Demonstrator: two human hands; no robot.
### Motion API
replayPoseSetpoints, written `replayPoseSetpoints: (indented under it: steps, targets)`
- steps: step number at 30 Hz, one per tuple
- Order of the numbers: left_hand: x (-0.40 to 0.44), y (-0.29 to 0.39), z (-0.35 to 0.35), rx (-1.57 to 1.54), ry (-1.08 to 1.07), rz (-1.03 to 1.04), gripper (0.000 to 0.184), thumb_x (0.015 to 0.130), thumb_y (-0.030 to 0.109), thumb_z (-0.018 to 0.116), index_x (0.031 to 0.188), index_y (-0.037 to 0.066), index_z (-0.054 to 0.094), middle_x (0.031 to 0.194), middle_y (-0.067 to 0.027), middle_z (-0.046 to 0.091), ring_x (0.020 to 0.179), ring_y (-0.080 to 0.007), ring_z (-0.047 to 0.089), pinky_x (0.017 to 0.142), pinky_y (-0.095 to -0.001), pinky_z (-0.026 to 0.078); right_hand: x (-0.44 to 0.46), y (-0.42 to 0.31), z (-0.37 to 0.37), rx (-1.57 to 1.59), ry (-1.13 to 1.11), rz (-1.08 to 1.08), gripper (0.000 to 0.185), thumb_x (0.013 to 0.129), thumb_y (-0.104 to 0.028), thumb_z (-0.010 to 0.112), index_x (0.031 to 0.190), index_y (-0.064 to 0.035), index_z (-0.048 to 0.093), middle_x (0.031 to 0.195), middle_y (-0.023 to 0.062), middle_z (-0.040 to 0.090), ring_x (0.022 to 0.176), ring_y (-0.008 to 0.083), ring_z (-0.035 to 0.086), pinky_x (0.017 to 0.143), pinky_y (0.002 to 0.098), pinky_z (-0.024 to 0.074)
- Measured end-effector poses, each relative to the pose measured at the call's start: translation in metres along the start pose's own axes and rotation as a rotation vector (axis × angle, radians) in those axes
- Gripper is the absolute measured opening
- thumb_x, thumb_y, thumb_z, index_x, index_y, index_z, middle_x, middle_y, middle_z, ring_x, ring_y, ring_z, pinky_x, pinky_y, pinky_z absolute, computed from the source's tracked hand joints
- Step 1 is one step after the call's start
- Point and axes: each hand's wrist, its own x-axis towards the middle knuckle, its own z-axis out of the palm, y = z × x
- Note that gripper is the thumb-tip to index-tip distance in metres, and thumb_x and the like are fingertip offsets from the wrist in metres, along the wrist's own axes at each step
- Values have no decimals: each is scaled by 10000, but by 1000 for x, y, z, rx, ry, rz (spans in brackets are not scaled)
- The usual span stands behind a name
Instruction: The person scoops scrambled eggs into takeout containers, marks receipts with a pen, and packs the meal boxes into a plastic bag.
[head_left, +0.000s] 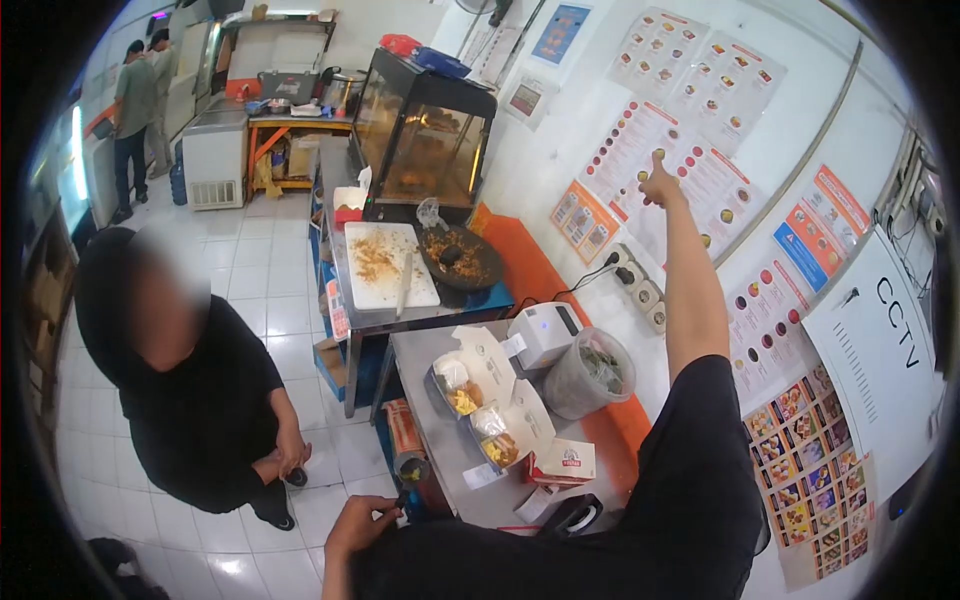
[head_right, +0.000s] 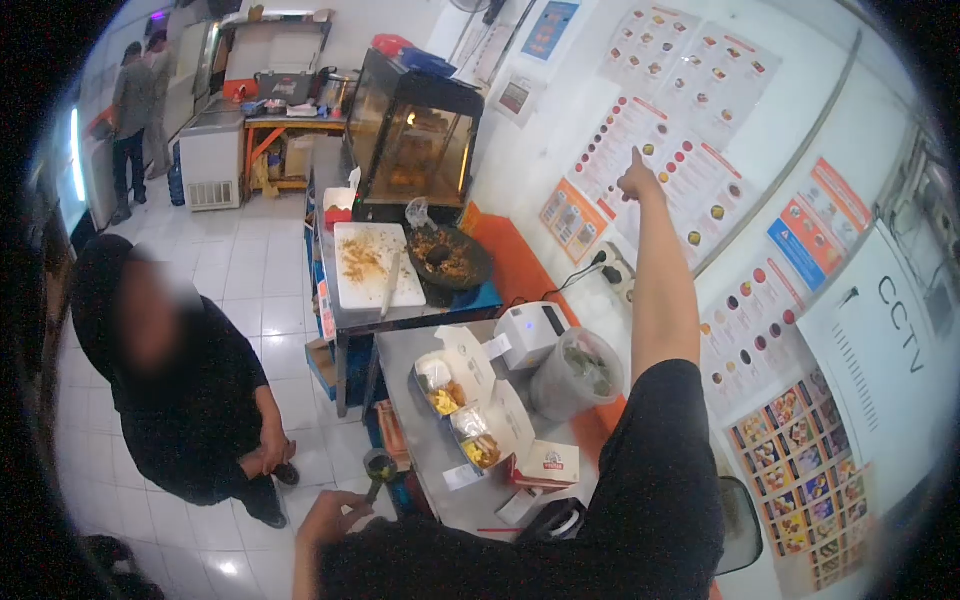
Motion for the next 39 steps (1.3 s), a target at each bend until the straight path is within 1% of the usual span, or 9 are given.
replayPoseSetpoints:
  steps: [4,10,14,18,22,24,31,36,39]
  targets:
    - [15,10,-2,-16,-89,127,143,909,113,697,1007,18,742,920,-129,755,836,-194,710,775,-326,526,-12,6,29,-101,-89,-14,1010,787,-80,600,1586,-64,-16,981,238,726,764,306,727,743,415,580]
    - [37,31,4,31,-49,174,202,885,221,749,988,48,765,909,-152,748,788,-279,707,754,-362,528,-75,14,45,-48,-418,-59,982,800,-112,630,1589,-68,47,1043,228,712,678,269,715,602,352,575]
    - [59,40,21,-24,-97,258,159,901,183,727,973,42,747,831,-147,721,740,-241,687,699,-349,513,-135,25,41,279,-171,-56,763,849,-130,601,1518,-15,254,994,188,716,658,214,696,573,328,562]
    - [85,54,66,-55,-166,355,153,939,168,670,920,19,699,744,-142,661,706,-231,665,651,-341,490,-282,81,75,740,-332,-287,426,897,-170,613,1257,52,564,982,111,710,696,153,678,581,312,554]
    - [91,102,135,-114,-344,408,124,953,108,625,944,-5,676,814,-153,678,729,-230,679,668,-336,501,-525,104,104,1076,-841,9,317,991,-187,612,1241,7,605,1064,61,672,960,130,641,855,281,520]
    - [85,113,185,-84,-463,531,114,955,80,611,980,-7,681,854,-164,690,753,-255,688,700,-345,515,-622,114,141,1301,-641,297,353,991,-242,635,1217,28,621,1073,63,687,960,157,653,853,307,522]
    - [-3,112,360,181,-1020,459,247,920,130,663,1128,-1,691,1041,-148,727,956,-273,705,863,-387,519,-842,217,155,1067,95,789,274,999,-241,605,1026,20,685,897,107,715,792,126,653,728,308,515]
    - [-7,129,420,289,-1063,499,343,929,135,666,1248,11,645,1036,-125,737,966,-240,709,877,-365,521,-941,325,166,320,-41,844,227,967,-167,556,879,28,633,885,201,695,790,345,673,694,453,514]
    - [-5,151,438,265,-1039,439,377,919,117,668,1279,13,626,972,-139,736,909,-232,709,854,-340,524,-946,368,191,307,20,758,158,930,-101,532,951,16,637,831,217,670,853,407,645,717,514,506]
